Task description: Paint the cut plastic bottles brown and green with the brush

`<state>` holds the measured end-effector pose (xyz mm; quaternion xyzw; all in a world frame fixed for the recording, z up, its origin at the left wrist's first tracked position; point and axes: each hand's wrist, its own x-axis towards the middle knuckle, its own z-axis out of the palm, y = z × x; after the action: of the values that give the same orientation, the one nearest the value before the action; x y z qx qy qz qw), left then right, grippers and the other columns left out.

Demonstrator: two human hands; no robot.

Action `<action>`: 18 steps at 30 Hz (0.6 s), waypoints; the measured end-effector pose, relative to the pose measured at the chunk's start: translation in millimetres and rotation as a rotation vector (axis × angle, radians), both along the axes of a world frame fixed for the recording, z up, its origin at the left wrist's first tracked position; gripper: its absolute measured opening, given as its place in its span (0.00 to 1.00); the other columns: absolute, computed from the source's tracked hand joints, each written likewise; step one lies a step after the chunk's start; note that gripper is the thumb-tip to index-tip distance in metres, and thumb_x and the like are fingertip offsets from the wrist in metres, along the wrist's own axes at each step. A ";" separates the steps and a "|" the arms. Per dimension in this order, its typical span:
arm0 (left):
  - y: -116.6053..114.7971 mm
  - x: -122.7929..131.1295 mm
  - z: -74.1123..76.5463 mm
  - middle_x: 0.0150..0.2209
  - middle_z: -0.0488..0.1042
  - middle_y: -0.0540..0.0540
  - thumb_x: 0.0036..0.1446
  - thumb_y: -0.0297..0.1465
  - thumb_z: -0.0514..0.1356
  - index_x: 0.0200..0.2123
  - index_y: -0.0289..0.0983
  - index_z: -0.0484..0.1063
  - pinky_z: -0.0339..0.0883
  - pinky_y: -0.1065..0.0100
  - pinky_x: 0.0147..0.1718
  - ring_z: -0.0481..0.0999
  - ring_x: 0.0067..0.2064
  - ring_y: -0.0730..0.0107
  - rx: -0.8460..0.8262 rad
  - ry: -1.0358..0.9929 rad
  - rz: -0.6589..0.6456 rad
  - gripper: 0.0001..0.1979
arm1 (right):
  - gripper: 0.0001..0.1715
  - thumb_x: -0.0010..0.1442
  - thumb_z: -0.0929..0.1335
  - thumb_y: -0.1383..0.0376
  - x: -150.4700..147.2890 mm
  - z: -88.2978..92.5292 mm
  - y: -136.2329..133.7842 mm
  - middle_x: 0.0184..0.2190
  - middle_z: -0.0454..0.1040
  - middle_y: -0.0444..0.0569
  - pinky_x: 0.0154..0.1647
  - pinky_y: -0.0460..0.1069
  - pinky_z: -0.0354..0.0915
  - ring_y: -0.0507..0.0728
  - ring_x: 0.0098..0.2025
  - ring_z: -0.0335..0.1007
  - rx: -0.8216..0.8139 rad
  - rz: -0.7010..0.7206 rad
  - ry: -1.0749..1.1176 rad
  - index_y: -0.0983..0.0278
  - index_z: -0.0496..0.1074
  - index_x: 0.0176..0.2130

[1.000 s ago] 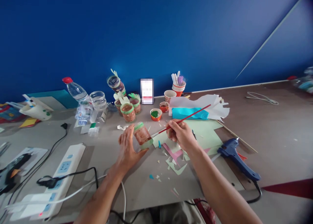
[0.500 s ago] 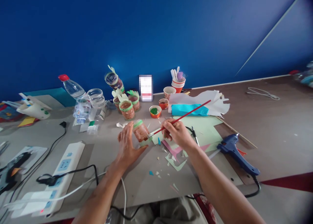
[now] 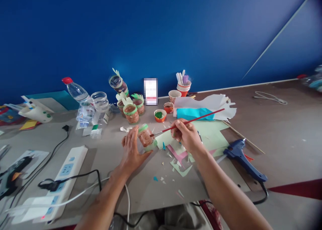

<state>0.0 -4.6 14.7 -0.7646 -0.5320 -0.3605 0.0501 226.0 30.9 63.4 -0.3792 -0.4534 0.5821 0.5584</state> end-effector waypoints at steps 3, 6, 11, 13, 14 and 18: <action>-0.7 0.9 1.3 0.61 0.62 0.30 0.48 0.50 0.65 0.67 0.38 0.43 0.56 0.44 0.56 0.62 0.62 0.42 -0.022 -0.003 0.007 0.51 | 0.22 0.55 0.69 0.48 -3.0 -1.8 1.1 0.17 0.72 0.44 0.15 0.45 0.55 0.48 0.14 0.59 -0.023 0.052 -0.002 0.65 0.70 0.28; -0.9 1.3 1.6 0.61 0.62 0.29 0.48 0.50 0.65 0.67 0.38 0.43 0.56 0.45 0.56 0.62 0.62 0.42 -0.018 -0.011 0.013 0.51 | 0.22 0.54 0.70 0.48 -4.4 -1.9 3.0 0.16 0.72 0.44 0.15 0.45 0.55 0.48 0.14 0.59 -0.031 -0.037 0.007 0.65 0.71 0.27; -1.3 1.2 0.5 0.61 0.62 0.29 0.48 0.48 0.66 0.67 0.38 0.42 0.56 0.44 0.56 0.62 0.62 0.41 -0.014 0.029 0.001 0.52 | 0.21 0.55 0.70 0.49 -7.1 -2.4 2.6 0.17 0.72 0.44 0.15 0.44 0.55 0.47 0.14 0.59 -0.075 0.036 0.080 0.65 0.71 0.28; -1.5 1.1 0.3 0.62 0.62 0.29 0.49 0.48 0.66 0.67 0.38 0.42 0.56 0.45 0.56 0.62 0.62 0.42 -0.012 0.025 0.005 0.51 | 0.21 0.55 0.70 0.50 -8.1 -3.2 2.2 0.17 0.73 0.45 0.15 0.44 0.56 0.47 0.14 0.61 -0.072 0.040 0.070 0.66 0.71 0.28; -1.6 1.0 0.3 0.62 0.62 0.29 0.49 0.48 0.66 0.67 0.38 0.42 0.56 0.45 0.56 0.62 0.63 0.42 -0.011 0.022 0.006 0.51 | 0.21 0.54 0.70 0.50 -8.1 -3.4 2.3 0.17 0.73 0.45 0.15 0.44 0.56 0.47 0.14 0.61 -0.069 0.005 0.074 0.66 0.71 0.28; -1.7 1.1 0.4 0.62 0.62 0.29 0.48 0.48 0.66 0.67 0.38 0.42 0.55 0.45 0.56 0.61 0.63 0.42 -0.013 0.027 -0.005 0.51 | 0.22 0.53 0.71 0.49 -7.9 -2.2 2.9 0.16 0.72 0.44 0.15 0.44 0.55 0.47 0.14 0.60 -0.094 -0.042 0.119 0.65 0.70 0.28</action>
<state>1.1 -6.4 15.2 -0.7710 -0.5317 -0.3468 0.0515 218.1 33.8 61.3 -0.3789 -0.3835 0.6124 0.5782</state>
